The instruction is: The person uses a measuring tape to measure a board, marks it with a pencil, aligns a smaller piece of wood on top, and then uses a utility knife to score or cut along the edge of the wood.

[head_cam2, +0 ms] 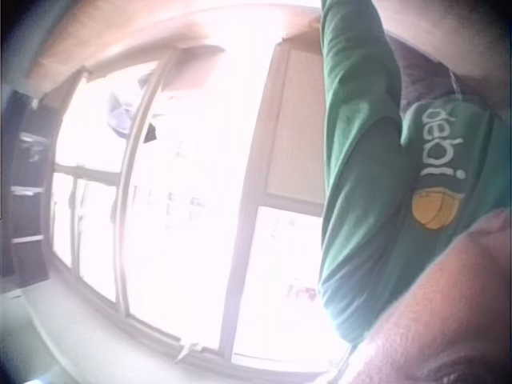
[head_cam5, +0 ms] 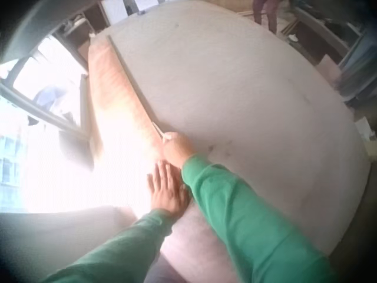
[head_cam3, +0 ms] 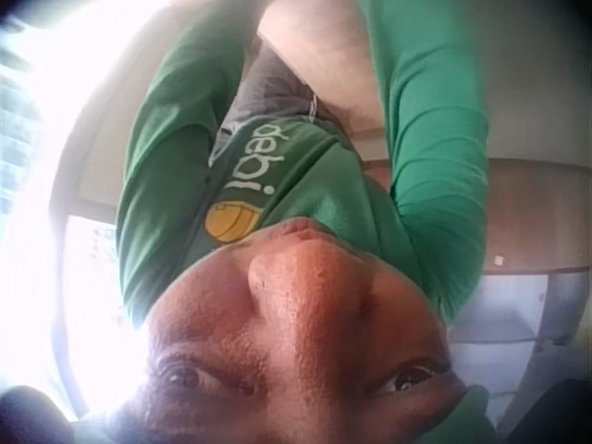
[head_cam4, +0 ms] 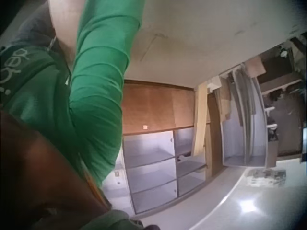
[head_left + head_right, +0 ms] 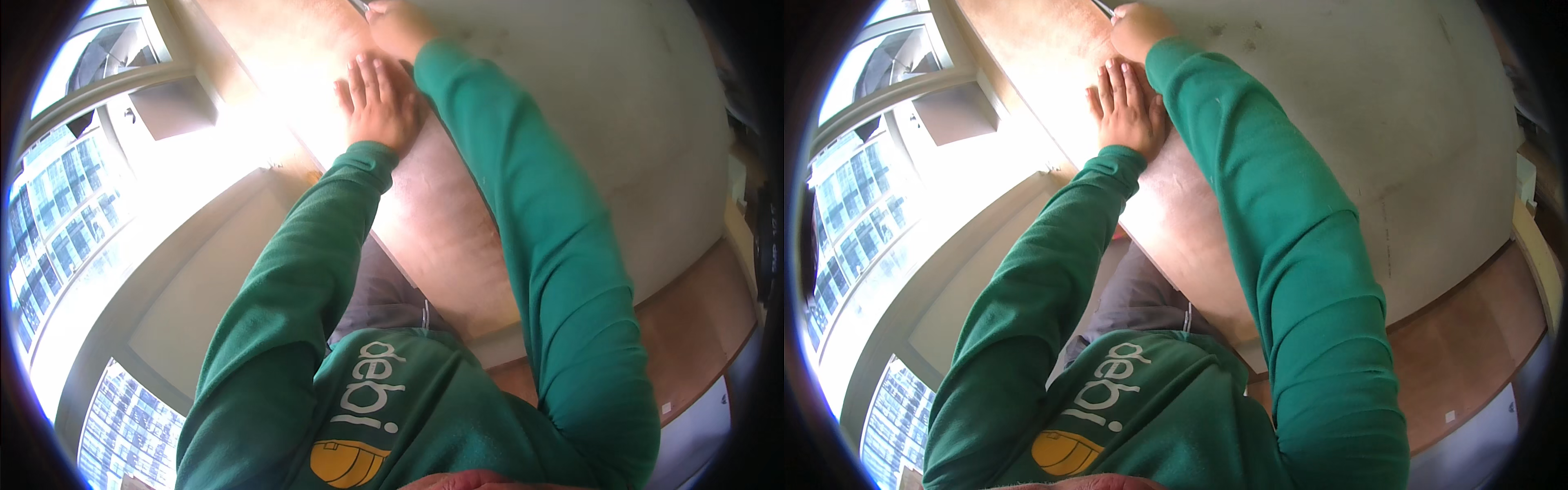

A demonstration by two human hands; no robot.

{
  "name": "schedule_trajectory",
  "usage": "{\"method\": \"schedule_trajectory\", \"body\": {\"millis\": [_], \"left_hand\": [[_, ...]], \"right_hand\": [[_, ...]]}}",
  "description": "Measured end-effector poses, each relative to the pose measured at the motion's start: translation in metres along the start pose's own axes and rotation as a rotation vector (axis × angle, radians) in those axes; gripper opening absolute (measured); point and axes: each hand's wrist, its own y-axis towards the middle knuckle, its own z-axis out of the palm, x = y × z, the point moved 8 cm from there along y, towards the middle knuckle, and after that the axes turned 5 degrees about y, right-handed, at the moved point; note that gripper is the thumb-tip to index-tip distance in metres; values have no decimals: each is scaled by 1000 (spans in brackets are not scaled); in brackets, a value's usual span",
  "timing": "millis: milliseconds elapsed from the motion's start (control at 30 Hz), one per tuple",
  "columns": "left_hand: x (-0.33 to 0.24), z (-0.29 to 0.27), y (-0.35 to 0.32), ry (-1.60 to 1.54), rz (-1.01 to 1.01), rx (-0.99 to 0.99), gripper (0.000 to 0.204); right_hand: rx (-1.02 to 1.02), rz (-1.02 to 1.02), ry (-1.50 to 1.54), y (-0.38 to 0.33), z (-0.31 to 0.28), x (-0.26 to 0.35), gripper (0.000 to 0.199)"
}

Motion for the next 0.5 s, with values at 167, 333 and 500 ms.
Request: {"method": "schedule_trajectory", "body": {"millis": [167, 333, 500], "left_hand": [[-3, 4, 1, -13, -9, -4, 73], [9, 6, -4, -25, 0, -41, 75], [1, 8, 0, -19, 20, -27, 76]], "right_hand": [[86, -56, -188, -30, -5, -7, 24], [20, -51, -125, -178, -32, -37, 13], [-97, -20, -327, -335, -89, -55, 29]]}}
